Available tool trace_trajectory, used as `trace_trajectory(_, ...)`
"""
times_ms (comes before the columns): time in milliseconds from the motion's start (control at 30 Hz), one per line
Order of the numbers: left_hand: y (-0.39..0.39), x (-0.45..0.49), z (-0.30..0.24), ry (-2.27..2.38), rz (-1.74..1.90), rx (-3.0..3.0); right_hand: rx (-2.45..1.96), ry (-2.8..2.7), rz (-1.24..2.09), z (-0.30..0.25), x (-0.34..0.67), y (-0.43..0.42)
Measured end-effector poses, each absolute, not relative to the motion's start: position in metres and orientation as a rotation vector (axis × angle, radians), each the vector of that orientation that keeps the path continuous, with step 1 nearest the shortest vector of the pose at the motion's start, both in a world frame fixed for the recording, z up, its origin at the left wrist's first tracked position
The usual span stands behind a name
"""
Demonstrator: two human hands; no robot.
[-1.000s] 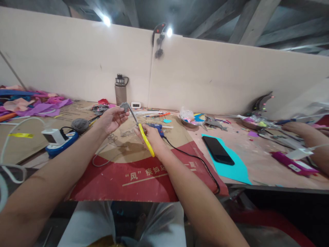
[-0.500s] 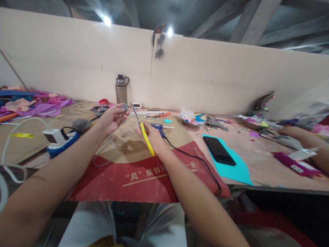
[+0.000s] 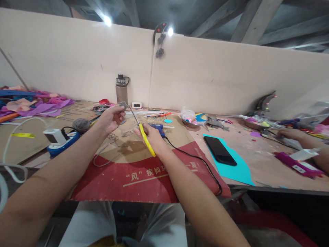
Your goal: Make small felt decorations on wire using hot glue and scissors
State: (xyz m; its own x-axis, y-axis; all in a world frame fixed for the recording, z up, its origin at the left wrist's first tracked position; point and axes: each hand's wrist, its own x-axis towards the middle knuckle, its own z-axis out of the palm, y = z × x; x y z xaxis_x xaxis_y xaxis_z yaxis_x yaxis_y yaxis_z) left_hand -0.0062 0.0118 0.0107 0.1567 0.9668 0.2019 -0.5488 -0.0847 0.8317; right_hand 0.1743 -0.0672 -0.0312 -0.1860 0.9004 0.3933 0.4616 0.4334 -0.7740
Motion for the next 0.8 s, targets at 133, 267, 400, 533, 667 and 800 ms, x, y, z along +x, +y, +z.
trace_trajectory(133, 0.007, -0.005, 0.013, 0.575, 1.348, 1.008, -1.176, -1.848, 0.568, -0.032, 0.176, -0.065)
trace_trajectory(267, 0.004, -0.005, 0.013, 0.626, 1.383, 0.982, -1.223, -1.871, 0.383, -0.033, 0.177, -0.064)
trace_trajectory(400, 0.006, -0.005, 0.012, 0.664, 1.413, 0.981, -1.371, -1.873, 0.125, -0.033, 0.178, -0.063)
trace_trajectory(533, 0.007, -0.004, 0.011, 0.704, 1.387, 0.981, -1.527, -1.916, -0.064, -0.03, 0.18, -0.065)
trace_trajectory(667, 0.007, -0.003, 0.01, 0.671, 1.36, 1.019, -1.644, -1.99, -0.229, -0.025, 0.179, -0.069)
trace_trajectory(800, 0.007, -0.003, 0.009, 0.626, 1.36, 1.029, -1.729, -2.012, -0.346, -0.021, 0.178, -0.073)
